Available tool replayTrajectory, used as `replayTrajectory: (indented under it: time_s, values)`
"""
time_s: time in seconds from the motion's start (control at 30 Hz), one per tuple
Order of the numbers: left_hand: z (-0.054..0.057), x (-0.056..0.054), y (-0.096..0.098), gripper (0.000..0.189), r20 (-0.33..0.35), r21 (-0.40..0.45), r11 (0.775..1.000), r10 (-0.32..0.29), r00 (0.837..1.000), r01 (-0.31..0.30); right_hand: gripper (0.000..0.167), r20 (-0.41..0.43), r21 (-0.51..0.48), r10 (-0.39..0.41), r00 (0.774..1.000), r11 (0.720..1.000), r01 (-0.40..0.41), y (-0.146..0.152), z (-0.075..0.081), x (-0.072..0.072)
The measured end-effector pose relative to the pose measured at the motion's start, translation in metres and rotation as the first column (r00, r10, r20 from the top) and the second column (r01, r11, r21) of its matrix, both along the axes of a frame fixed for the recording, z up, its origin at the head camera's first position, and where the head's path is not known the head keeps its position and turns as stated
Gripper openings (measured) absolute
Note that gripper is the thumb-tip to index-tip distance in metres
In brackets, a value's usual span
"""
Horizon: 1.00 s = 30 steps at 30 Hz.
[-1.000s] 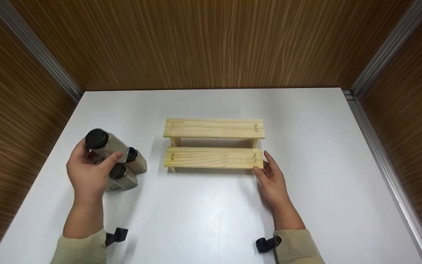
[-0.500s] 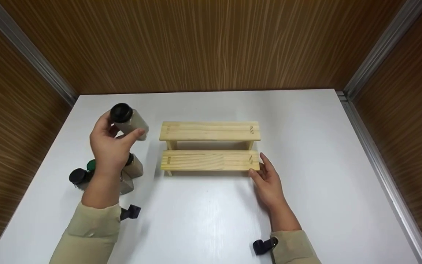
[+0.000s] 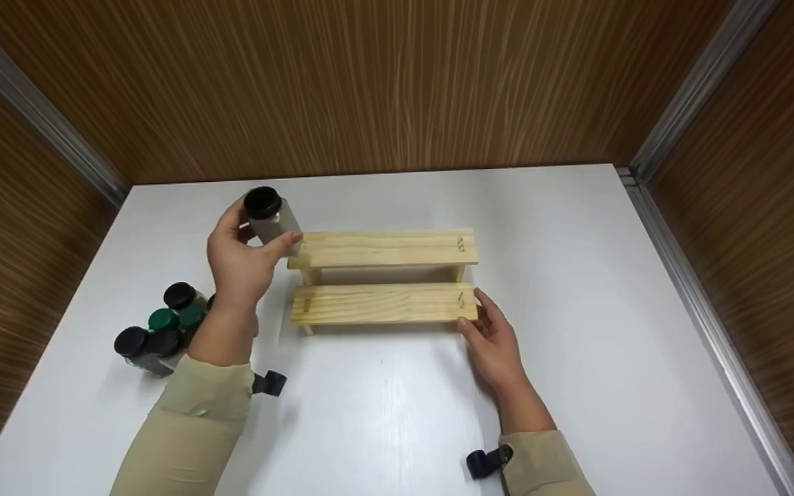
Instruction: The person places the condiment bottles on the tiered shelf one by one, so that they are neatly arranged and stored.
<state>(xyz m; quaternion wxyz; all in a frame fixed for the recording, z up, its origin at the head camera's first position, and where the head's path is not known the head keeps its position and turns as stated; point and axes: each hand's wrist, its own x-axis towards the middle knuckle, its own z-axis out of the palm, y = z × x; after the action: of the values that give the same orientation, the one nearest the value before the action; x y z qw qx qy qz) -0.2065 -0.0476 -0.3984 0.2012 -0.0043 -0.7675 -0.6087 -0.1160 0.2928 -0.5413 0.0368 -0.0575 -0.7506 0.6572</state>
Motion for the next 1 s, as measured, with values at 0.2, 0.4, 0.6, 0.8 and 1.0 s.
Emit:
replayTrajectory:
  time_s: [0.2, 0.4, 0.6, 0.8, 1.0]
  values:
    - [-0.01, -0.011, 0.005, 0.078, 0.03, -0.061, 0.998, 0.013, 0.999, -0.011, 0.062, 0.0, 0.0, -0.001, 1.0, 1.0, 0.001, -0.004, -0.001, 0.001]
    - [-0.017, -0.016, 0.007, 0.076, 0.045, -0.117, 0.993, 0.012, 0.999, -0.006, 0.062, 0.005, -0.004, -0.001, 1.0, 1.0, 0.001, -0.007, 0.0, 0.001]
    - [-0.022, -0.018, 0.007, 0.075, 0.049, -0.135, 0.991, -0.001, 0.999, 0.008, 0.061, -0.015, -0.015, 0.015, 1.0, 1.0, -0.015, -0.009, 0.0, 0.001]
    - [-0.027, -0.019, 0.007, 0.074, 0.074, -0.118, 0.993, 0.008, 0.997, 0.001, 0.06, -0.036, -0.031, 0.019, 0.999, 0.999, -0.02, -0.009, 0.001, 0.003]
    - [-0.03, -0.016, 0.008, 0.073, 0.078, -0.111, 0.994, 0.015, 0.997, -0.006, 0.06, -0.028, -0.027, 0.013, 1.0, 1.0, -0.014, -0.009, 0.002, 0.004]
